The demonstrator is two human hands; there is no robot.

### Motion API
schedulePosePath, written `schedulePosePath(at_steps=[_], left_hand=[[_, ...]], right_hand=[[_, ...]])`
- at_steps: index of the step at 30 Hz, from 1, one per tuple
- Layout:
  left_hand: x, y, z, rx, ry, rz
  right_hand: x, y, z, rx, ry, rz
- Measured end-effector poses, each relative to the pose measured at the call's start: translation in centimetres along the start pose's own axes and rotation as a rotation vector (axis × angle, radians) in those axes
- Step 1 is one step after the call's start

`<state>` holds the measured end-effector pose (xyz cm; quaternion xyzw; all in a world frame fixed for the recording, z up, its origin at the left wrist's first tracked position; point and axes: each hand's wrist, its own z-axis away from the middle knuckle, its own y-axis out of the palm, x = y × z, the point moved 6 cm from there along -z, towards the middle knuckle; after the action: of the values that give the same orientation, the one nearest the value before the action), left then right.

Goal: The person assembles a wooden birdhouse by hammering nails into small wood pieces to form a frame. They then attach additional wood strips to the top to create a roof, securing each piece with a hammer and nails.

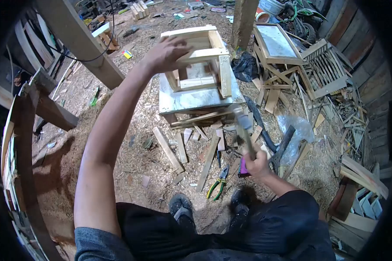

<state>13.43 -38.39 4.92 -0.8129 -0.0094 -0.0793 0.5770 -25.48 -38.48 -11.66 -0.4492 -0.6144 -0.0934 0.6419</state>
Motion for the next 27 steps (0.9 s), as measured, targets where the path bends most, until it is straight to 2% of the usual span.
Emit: schedulePosePath(at_steps=[1, 2, 3, 5, 7, 8, 9, 11, 12, 13, 14, 16, 17, 20, 21, 25, 27], left_hand=[[-0.9, -1.3, 0.8, -0.246, 0.093, -0.090], [-1.6, -1.3, 1.4, -0.321, 0.069, -0.143], [-3.0, -0.9, 2.3, -0.341, 0.132, -0.270], [-5.9, 2.0, 3.6, -0.087, 0.121, 0.087], [-8.9, 5.4, 5.2, 0.055, 0.223, 0.083], [-9.4, 7.3, 5.0, 0.304, 0.144, -0.006], [-9.7, 8.9, 4.9, 0.297, 0.140, -0.003], [-8.3, 11.9, 4.7, 0.112, -0.145, 0.049], [-7.9, 11.1, 3.8, 0.222, -0.228, 0.126], [-7.6, 11.3, 2.7, 0.216, -0.224, 0.129], [-6.7, 12.2, 1.7, 0.256, -0.311, 0.225], [-6.3, 14.8, 1.2, 0.290, -0.433, 0.365], [-6.4, 16.2, 1.6, 0.282, -0.436, 0.364], [-7.3, 16.8, 2.7, 0.026, -0.329, 0.206], [-7.0, 16.8, 2.7, 0.033, -0.331, 0.207], [-6.2, 16.2, 2.5, 0.029, -0.290, 0.268], [-5.9, 15.9, 2.4, -0.009, -0.274, 0.285]], right_hand=[[-0.1, -0.3, -0.8, -0.035, 0.036, -0.120], [0.3, -0.9, -2.0, -0.048, 0.022, -0.114], [0.5, -1.7, -3.4, -0.062, 0.008, -0.106], [-0.8, -2.7, -6.6, -0.014, 0.107, -0.082], [1.7, -3.0, -10.5, -0.025, 0.067, -0.152], [2.4, -2.9, -12.4, -0.023, 0.109, -0.147], [2.8, -2.9, -14.5, -0.022, 0.148, -0.142], [1.6, -2.7, -18.7, -0.002, 0.199, -0.095], [1.5, -2.7, -20.7, -0.005, 0.198, -0.090], [1.0, -2.2, -22.3, 0.092, 0.308, -0.039], [0.3, -1.7, -23.1, 0.187, 0.416, 0.012], [-0.5, -0.6, -24.4, 0.147, 0.433, -0.009], [-1.0, 0.1, -25.0, 0.118, 0.455, -0.037], [-2.1, 1.8, -24.8, 0.098, 0.471, -0.243], [-1.9, 2.2, -24.4, 0.084, 0.481, -0.353], [-1.4, 2.6, -23.1, 0.070, 0.466, -0.413], [-1.3, 2.6, -22.7, 0.082, 0.448, -0.327]])
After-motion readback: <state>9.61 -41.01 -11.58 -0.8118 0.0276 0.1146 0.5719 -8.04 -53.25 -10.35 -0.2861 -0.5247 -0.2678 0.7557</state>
